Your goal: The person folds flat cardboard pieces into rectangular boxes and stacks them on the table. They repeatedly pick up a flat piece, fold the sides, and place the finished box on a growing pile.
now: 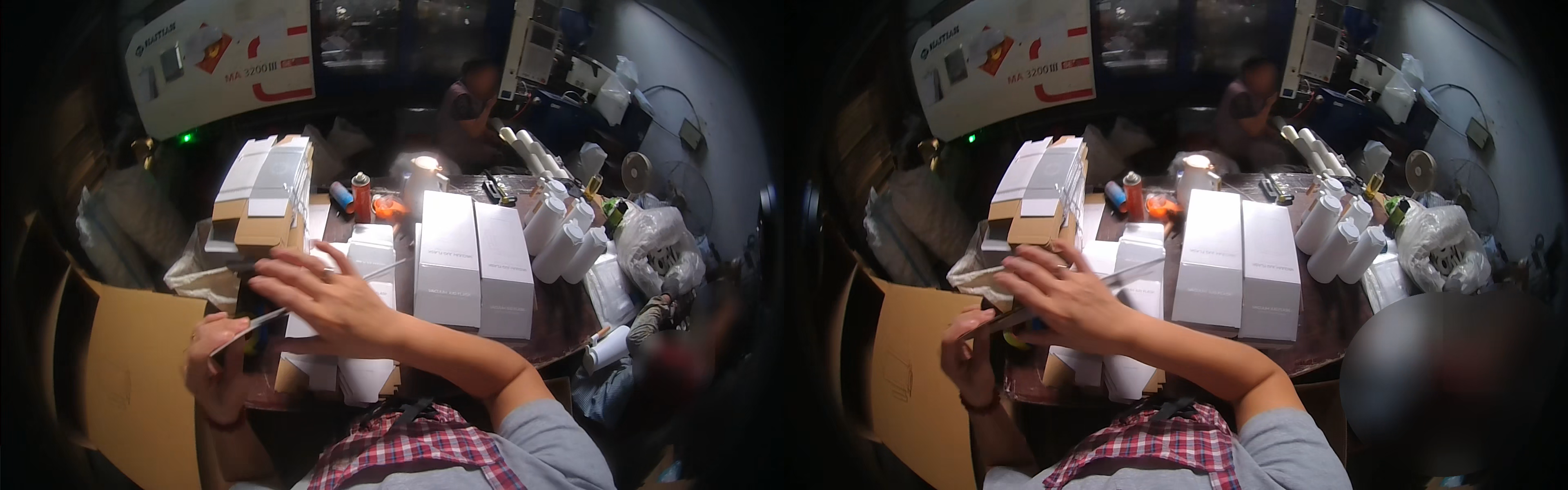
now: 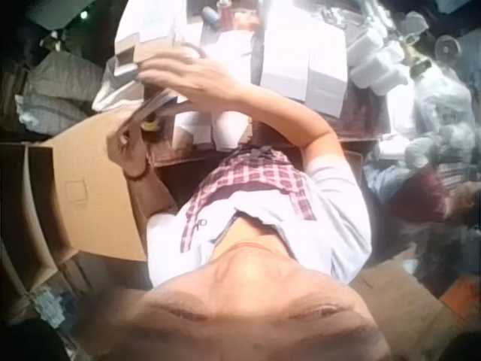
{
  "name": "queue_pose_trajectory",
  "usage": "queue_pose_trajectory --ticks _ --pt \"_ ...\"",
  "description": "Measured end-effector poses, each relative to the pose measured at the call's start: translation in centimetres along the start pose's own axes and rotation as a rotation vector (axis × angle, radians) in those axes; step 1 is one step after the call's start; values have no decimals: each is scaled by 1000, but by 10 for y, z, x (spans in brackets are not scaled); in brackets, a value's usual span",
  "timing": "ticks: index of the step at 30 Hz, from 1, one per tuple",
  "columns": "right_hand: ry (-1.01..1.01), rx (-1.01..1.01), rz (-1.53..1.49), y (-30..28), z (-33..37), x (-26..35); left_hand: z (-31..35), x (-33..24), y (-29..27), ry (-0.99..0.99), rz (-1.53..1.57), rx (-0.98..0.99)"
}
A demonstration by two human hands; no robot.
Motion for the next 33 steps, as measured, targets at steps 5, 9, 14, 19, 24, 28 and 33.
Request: queue_pose_trajectory --ticks 5,9,14,19,24,28,33 --pt "-86 -52 -366 -23 -20 6 -22 -63 -36 371 -539 -387" --pt "-123 -337 -583 -56 -15 -15 -5 -66 -72 89 -646 -550" --pt "-172 -212 -555 -64 -7 -18 -21 -21 -49 -292 -499 -366" --pt "-178 -365 -622 -69 10 -21 -5 -9 -68 -387 -518 -484" --pt "182 -269 -968 -54 8 -44 12 20 -70 -449 -171 -440" --pt "221 -398 -1084 -58 13 -62 26 25 -68 -481 88 -382" --pt "309 -541 -1164 -50 21 -67 0 3 -59 -423 282 -416"
Point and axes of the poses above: each hand's wrist, its own z-axis away from the middle knuckle, its own y-axis out of the palm, x = y × z, the point moved 6 cm from there along -z, towards the middle knuckle, and after that the axes turned 9 degrees about x, right-handed, at the moved point
